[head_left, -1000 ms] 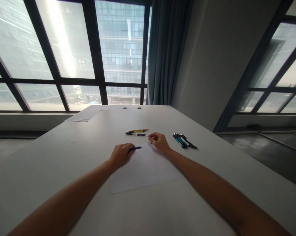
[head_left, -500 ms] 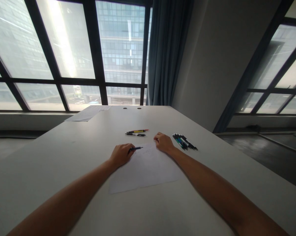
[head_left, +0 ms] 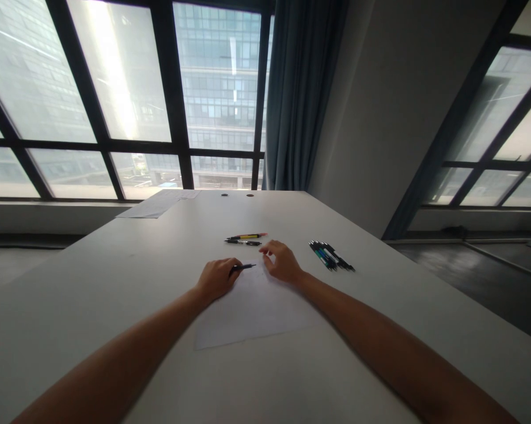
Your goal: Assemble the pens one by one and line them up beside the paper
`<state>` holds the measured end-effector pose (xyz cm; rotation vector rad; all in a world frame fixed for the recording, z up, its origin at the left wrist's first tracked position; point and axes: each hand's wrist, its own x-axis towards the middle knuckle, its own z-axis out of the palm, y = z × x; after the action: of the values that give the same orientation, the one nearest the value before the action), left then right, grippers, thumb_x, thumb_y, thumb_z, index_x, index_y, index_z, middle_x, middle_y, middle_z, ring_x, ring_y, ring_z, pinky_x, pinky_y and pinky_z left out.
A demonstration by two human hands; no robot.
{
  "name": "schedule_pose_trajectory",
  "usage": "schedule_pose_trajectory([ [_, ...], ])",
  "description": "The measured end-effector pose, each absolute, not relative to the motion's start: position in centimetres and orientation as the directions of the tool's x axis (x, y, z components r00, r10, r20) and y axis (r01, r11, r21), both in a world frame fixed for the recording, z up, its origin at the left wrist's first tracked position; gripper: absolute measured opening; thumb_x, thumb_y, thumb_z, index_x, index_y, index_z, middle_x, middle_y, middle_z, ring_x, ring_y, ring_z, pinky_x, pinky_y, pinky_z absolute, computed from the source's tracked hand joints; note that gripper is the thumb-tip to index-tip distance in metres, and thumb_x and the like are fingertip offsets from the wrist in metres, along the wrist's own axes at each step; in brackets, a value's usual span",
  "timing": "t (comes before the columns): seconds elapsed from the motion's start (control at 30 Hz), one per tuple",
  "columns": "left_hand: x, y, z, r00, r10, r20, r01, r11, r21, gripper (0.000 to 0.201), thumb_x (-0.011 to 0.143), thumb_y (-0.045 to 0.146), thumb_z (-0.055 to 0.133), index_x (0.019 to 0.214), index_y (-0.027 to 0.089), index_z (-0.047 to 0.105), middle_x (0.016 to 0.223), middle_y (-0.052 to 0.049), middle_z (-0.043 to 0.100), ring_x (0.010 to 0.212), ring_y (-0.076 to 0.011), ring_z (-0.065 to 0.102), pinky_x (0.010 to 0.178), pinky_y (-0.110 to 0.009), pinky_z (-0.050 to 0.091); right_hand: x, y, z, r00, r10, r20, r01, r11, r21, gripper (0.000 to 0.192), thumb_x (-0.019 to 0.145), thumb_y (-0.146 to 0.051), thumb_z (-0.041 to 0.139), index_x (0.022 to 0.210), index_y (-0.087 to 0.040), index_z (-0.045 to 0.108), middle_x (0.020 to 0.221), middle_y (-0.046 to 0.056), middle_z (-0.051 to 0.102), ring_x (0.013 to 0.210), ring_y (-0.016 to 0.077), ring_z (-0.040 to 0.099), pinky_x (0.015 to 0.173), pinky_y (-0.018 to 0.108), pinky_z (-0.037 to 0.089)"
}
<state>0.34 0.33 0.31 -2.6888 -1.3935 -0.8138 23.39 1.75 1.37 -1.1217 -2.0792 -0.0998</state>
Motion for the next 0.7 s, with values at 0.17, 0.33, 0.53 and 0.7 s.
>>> schedule_pose_trajectory([
  [0.17,0.2,0.4,0.2,0.493,0.740,0.458,0.748,-0.629,0.210,0.022,0.091,0.029,0.050,0.101,0.022,0.067,0.096,-0.004,0.074,0.084,-0.0210,0.069,0.072,-0.028,0.049,20.9,0.5,0.6,-0.375,0.679,0.631,0.614,0.692,-0.380,0.014,0.077,-0.009,0.063,0.086,-0.018,0.068,0.082,0.003,0.065,0.076,0.0155,0.057,0.076,0.029,0.044],
  [0.33,0.1,0.6,0.0,0.523,0.706,0.479,0.715,-0.668,0.204,0.022,0.092,0.031,0.048,0.100,0.022,0.067,0.094,-0.004,0.074,0.081,-0.0191,0.069,0.070,-0.027,0.048,20.6,0.1,0.6,-0.415,0.671,0.614,0.574,0.717,-0.395,0.009,0.081,-0.012,0.064,0.085,-0.018,0.069,0.081,0.004,0.065,0.078,0.0162,0.058,0.076,0.029,0.045],
  [0.53,0.2,0.6,0.0,0.503,0.716,0.485,0.729,-0.652,0.207,0.024,0.093,0.034,0.048,0.101,0.023,0.067,0.095,-0.004,0.075,0.082,-0.0198,0.069,0.070,-0.027,0.048,20.6,0.1,0.7,-0.442,0.633,0.635,0.617,0.729,-0.298,0.005,0.080,-0.015,0.063,0.082,-0.019,0.066,0.091,0.005,0.064,0.086,0.0182,0.058,0.081,0.032,0.044],
  [0.7,0.3,0.5,0.1,0.463,0.742,0.485,0.755,-0.617,0.222,0.027,0.092,0.039,0.050,0.104,0.023,0.067,0.094,-0.004,0.075,0.079,-0.0200,0.069,0.069,-0.027,0.048,22.8,1.7,0.7,-0.233,0.741,0.629,0.853,0.467,-0.233,0.002,0.077,-0.018,0.064,0.075,-0.018,0.065,0.100,0.008,0.063,0.096,0.0225,0.054,0.086,0.036,0.038],
])
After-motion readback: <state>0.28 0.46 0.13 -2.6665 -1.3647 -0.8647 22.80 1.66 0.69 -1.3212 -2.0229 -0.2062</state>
